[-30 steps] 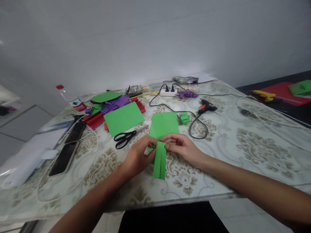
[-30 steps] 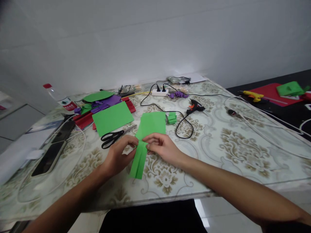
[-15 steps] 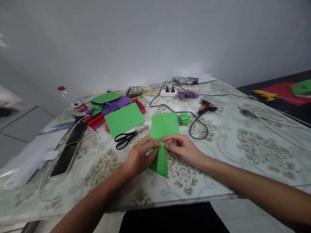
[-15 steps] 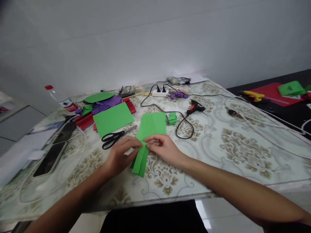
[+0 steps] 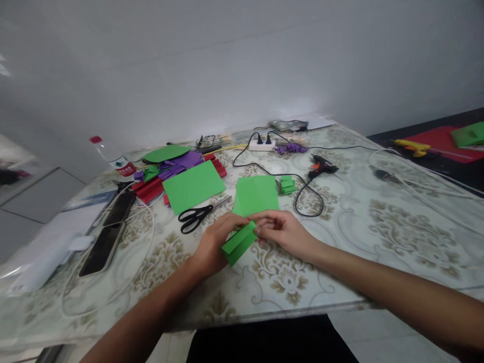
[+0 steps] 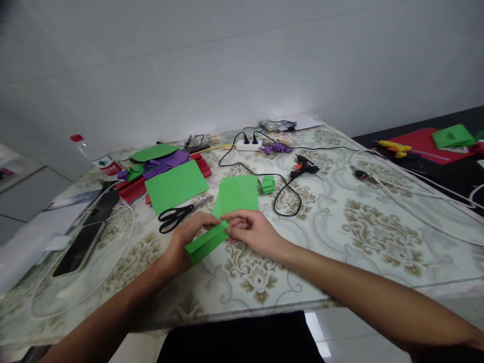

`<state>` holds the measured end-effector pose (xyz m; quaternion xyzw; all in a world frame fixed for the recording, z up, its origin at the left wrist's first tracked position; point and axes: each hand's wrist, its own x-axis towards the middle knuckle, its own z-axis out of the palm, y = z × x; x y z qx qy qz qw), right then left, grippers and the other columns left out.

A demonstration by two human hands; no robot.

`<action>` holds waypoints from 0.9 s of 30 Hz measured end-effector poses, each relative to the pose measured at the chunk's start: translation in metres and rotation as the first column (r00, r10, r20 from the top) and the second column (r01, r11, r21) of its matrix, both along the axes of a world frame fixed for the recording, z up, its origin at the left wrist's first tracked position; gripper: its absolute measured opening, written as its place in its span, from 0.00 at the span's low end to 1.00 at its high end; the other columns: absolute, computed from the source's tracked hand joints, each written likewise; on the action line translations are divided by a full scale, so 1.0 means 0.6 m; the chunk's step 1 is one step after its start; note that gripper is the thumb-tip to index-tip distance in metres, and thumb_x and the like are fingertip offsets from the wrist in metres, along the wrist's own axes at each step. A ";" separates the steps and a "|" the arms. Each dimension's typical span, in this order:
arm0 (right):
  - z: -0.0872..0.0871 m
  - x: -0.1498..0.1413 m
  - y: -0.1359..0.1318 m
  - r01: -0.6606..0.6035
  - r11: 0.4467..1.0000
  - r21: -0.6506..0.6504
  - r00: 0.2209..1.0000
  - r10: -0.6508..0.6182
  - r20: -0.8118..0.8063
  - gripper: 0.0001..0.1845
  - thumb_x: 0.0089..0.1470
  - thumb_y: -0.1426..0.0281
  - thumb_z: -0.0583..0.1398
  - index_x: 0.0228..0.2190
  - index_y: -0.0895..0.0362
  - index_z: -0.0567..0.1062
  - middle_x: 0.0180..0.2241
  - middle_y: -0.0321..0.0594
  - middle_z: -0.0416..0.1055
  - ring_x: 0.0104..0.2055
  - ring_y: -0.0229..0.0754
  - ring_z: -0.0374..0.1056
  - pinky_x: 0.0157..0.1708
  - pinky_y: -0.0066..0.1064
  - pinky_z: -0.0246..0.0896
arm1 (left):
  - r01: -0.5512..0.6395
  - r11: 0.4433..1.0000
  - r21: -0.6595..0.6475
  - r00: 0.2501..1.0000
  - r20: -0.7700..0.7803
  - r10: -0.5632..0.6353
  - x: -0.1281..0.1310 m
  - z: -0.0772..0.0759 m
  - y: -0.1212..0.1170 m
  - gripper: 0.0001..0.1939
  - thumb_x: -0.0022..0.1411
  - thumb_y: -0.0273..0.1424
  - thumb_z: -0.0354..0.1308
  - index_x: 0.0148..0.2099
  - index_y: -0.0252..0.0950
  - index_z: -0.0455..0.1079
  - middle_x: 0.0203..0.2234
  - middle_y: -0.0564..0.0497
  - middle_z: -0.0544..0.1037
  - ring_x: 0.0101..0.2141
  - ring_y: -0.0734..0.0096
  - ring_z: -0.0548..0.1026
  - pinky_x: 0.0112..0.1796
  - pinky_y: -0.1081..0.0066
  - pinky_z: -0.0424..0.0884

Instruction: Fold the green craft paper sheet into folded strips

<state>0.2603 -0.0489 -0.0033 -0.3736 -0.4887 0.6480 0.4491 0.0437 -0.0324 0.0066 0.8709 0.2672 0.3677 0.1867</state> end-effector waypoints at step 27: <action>0.012 -0.004 -0.006 -0.013 0.988 -0.154 1.000 0.013 0.001 0.23 0.43 0.55 0.73 0.28 0.57 0.72 0.25 0.40 0.81 0.29 0.41 0.79 0.29 0.27 0.73 | -0.329 0.937 -0.116 0.925 0.160 0.344 0.007 0.006 -0.004 0.16 0.60 0.27 0.64 0.50 0.39 0.68 0.43 0.48 0.78 0.45 0.61 0.76 0.48 0.62 0.69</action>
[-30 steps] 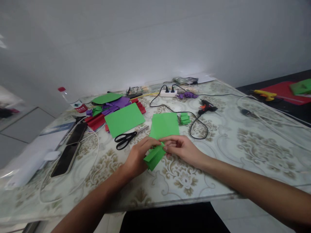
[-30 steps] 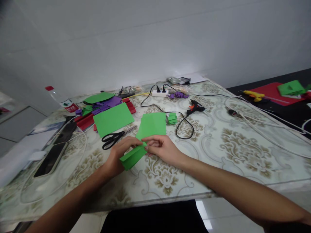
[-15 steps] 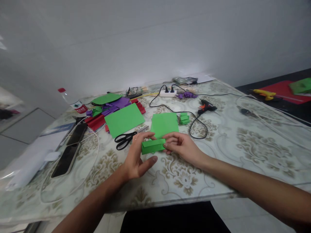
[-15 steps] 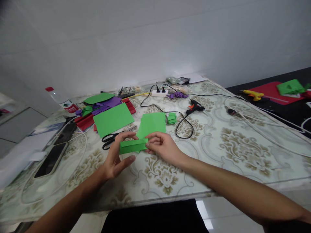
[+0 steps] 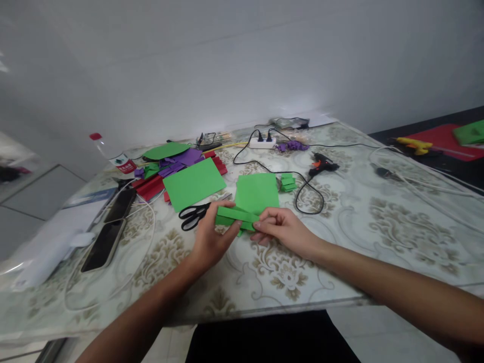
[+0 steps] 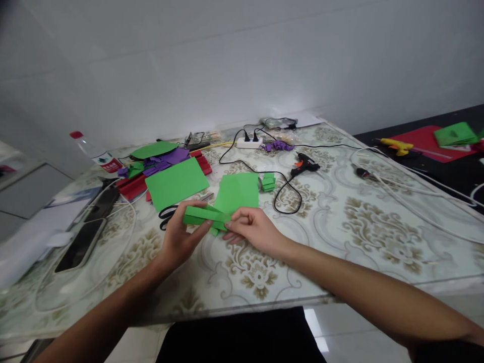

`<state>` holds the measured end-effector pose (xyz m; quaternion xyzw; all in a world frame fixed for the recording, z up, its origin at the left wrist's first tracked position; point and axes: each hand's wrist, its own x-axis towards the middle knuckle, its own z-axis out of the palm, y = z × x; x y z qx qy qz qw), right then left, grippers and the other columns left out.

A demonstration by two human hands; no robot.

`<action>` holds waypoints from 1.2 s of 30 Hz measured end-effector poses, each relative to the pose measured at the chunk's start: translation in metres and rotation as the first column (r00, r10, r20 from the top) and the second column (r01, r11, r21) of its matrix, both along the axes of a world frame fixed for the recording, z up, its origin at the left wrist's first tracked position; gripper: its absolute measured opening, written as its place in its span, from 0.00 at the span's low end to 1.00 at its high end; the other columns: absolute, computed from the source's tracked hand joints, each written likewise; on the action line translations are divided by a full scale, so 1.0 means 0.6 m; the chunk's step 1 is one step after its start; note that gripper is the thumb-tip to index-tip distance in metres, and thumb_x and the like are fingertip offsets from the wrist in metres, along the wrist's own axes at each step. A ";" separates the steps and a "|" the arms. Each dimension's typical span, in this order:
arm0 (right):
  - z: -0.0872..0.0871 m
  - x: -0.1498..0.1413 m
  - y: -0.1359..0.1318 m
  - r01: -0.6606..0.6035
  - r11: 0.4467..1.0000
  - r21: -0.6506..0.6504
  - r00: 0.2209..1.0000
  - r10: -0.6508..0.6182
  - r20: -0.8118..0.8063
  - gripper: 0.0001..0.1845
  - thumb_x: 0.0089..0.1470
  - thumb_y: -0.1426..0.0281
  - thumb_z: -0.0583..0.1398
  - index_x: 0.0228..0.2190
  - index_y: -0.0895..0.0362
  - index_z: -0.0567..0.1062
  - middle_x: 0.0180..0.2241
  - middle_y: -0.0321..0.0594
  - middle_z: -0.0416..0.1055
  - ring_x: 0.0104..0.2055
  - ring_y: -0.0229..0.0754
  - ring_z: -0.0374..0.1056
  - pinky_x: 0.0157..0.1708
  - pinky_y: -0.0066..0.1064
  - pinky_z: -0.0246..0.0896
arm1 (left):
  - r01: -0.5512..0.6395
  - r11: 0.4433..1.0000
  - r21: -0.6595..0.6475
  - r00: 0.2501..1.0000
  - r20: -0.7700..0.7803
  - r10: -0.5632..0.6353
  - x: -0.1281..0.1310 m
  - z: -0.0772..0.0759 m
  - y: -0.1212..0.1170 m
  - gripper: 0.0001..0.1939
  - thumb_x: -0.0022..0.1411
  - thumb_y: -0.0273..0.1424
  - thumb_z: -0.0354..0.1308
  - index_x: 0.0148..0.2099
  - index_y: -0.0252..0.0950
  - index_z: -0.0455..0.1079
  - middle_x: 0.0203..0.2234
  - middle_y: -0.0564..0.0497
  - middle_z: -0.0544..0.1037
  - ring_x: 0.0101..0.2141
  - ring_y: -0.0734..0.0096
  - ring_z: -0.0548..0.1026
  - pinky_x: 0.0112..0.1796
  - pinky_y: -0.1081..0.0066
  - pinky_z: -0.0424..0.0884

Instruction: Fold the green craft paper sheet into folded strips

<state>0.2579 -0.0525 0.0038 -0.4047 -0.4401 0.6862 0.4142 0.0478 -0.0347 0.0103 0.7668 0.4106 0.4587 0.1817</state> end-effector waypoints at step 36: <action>-0.007 -0.005 -0.005 -0.146 0.987 0.061 0.988 0.142 0.062 0.28 0.47 0.47 0.68 0.30 0.62 0.80 0.28 0.44 0.80 0.26 0.39 0.76 0.26 0.28 0.72 | 0.205 0.902 -0.381 0.974 0.173 -0.148 0.005 -0.025 0.005 0.07 0.60 0.33 0.63 0.34 0.34 0.74 0.27 0.50 0.78 0.30 0.68 0.75 0.34 0.70 0.73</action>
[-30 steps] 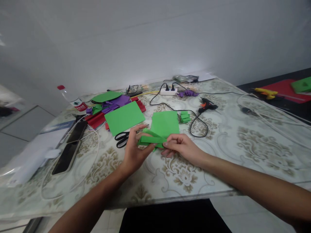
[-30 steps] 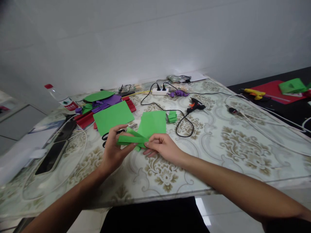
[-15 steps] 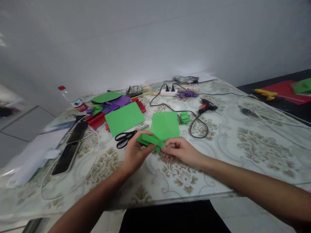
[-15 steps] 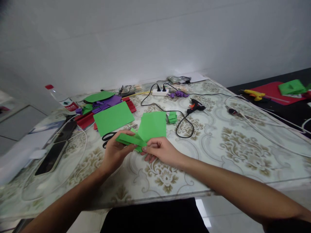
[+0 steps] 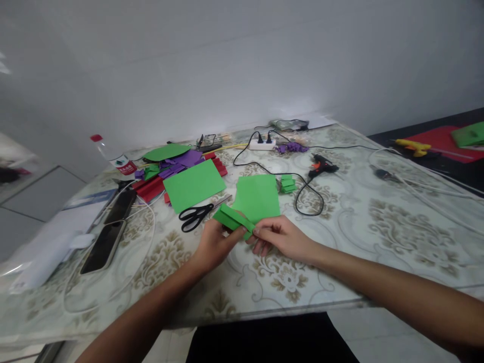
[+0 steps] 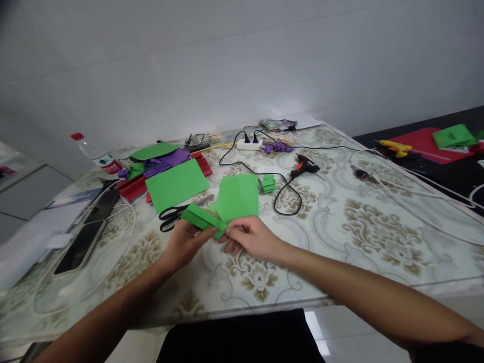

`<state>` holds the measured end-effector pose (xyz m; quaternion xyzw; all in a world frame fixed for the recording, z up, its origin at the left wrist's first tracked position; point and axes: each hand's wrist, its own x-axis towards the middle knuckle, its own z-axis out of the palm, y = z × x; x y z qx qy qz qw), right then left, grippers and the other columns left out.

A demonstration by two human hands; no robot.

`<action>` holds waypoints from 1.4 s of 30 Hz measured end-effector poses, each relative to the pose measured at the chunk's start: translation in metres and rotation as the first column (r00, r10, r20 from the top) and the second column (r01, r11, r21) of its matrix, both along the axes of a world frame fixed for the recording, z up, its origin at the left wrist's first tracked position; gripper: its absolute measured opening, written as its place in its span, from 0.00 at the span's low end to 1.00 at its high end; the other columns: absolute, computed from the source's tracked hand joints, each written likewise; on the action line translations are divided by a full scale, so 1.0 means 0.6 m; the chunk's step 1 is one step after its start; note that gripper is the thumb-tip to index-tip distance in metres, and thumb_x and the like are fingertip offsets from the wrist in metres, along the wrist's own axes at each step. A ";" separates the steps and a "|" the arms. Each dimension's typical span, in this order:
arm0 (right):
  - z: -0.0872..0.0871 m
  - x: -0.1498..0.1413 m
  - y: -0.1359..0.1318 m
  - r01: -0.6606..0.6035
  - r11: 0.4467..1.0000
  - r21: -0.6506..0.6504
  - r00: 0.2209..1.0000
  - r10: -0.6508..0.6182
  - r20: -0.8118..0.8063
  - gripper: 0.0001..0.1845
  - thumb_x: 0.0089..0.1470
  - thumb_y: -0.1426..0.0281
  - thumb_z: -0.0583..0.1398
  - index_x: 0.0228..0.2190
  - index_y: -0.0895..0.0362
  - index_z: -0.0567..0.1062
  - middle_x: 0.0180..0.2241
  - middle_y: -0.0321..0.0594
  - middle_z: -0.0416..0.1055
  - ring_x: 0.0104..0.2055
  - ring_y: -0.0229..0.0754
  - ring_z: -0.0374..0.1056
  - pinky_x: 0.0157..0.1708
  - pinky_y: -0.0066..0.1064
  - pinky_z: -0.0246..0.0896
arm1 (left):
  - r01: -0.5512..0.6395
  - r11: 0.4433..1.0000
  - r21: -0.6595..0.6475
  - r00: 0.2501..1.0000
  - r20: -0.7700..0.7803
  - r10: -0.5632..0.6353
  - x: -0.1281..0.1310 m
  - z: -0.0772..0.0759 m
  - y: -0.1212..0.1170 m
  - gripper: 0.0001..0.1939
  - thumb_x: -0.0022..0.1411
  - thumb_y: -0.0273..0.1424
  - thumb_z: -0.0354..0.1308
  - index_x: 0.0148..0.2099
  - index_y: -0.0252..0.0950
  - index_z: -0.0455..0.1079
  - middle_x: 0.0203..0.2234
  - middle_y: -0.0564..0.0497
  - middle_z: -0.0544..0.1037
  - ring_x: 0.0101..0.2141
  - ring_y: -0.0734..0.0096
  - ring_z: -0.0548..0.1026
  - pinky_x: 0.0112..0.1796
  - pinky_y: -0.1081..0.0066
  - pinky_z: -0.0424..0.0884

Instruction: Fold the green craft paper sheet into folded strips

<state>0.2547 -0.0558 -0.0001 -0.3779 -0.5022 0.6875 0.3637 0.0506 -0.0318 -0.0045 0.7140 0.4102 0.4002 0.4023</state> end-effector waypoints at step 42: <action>-0.007 -0.002 0.000 -0.010 0.999 0.045 0.999 0.008 0.041 0.27 0.52 0.46 0.65 0.25 0.60 0.76 0.21 0.38 0.75 0.21 0.34 0.70 0.24 0.26 0.67 | 0.063 0.927 0.370 0.991 -0.135 -0.013 0.005 0.009 -0.009 0.08 0.67 0.28 0.56 0.48 0.37 0.73 0.38 0.46 0.81 0.39 0.63 0.79 0.43 0.64 0.75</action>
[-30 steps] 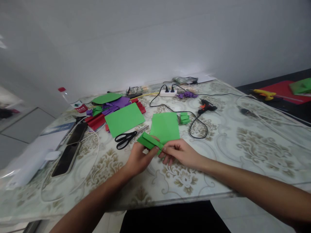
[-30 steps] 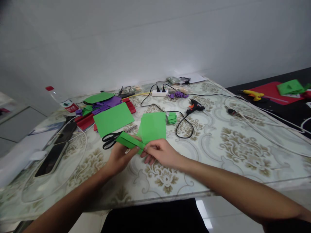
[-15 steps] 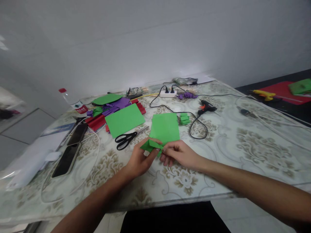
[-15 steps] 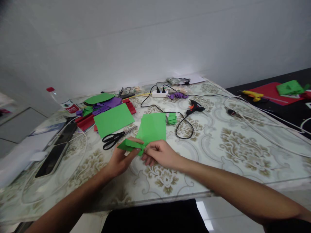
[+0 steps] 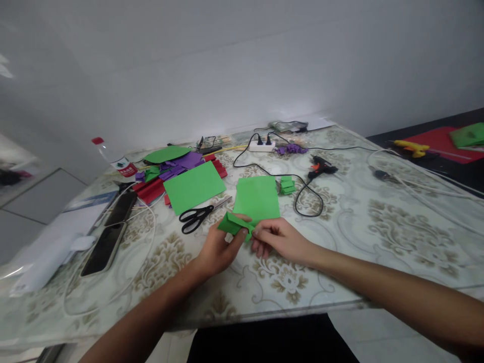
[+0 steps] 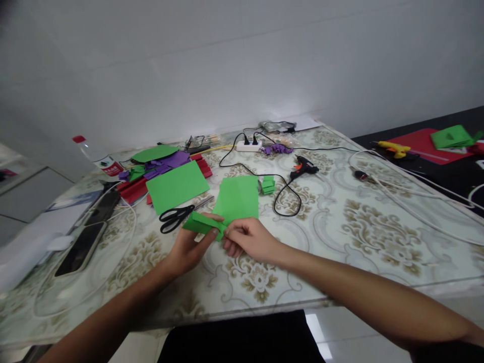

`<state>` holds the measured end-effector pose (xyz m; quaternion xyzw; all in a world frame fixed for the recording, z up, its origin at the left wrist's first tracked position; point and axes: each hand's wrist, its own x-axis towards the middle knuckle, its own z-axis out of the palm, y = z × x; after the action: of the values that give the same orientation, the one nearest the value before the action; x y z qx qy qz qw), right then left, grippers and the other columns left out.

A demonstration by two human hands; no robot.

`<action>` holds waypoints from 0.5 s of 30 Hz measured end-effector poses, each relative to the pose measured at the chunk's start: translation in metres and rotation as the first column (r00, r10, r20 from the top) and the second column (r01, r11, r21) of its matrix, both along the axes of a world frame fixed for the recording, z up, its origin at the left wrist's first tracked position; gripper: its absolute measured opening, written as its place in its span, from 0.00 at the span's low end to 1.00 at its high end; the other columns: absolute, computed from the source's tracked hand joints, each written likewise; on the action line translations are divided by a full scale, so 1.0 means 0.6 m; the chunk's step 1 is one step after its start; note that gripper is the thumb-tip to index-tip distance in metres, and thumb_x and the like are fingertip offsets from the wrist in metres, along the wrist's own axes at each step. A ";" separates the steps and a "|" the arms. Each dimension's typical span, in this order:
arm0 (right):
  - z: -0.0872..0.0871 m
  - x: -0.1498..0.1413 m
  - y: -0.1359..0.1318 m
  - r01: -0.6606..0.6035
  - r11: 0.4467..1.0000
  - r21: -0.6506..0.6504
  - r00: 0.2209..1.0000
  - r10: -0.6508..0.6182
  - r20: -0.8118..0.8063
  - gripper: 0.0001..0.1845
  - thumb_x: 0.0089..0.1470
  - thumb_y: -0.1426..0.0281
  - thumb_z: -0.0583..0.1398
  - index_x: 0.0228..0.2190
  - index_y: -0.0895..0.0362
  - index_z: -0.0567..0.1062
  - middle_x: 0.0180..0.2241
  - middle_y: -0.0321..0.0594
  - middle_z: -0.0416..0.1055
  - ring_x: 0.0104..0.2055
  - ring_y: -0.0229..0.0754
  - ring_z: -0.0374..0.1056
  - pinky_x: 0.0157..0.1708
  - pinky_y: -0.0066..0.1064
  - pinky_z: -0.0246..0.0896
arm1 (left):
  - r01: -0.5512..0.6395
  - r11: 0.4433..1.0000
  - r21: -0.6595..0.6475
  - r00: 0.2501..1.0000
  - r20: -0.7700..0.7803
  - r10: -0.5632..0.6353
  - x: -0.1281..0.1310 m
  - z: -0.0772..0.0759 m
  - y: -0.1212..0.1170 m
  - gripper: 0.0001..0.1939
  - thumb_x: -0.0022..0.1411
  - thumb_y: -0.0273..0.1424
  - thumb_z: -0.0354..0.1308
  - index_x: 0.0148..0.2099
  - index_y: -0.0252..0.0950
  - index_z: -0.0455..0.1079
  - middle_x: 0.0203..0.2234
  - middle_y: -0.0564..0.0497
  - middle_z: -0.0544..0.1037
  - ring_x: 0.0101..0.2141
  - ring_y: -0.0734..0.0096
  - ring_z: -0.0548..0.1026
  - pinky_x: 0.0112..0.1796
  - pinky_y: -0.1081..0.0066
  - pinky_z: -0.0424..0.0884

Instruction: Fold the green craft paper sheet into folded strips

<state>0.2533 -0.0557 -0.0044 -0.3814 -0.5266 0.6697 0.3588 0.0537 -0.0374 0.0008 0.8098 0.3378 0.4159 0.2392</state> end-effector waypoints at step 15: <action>0.000 -0.001 -0.002 0.008 0.998 0.060 1.000 -0.009 0.017 0.27 0.54 0.46 0.63 0.26 0.59 0.75 0.22 0.37 0.74 0.22 0.35 0.68 0.25 0.27 0.66 | 0.006 0.998 -0.057 1.000 0.012 -0.005 0.000 -0.001 0.000 0.08 0.66 0.29 0.57 0.47 0.37 0.72 0.38 0.47 0.80 0.40 0.63 0.79 0.43 0.65 0.74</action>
<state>0.2527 -0.0571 -0.0046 -0.3784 -0.5481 0.6487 0.3682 0.0535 -0.0373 0.0004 0.8011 0.3460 0.4101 0.2653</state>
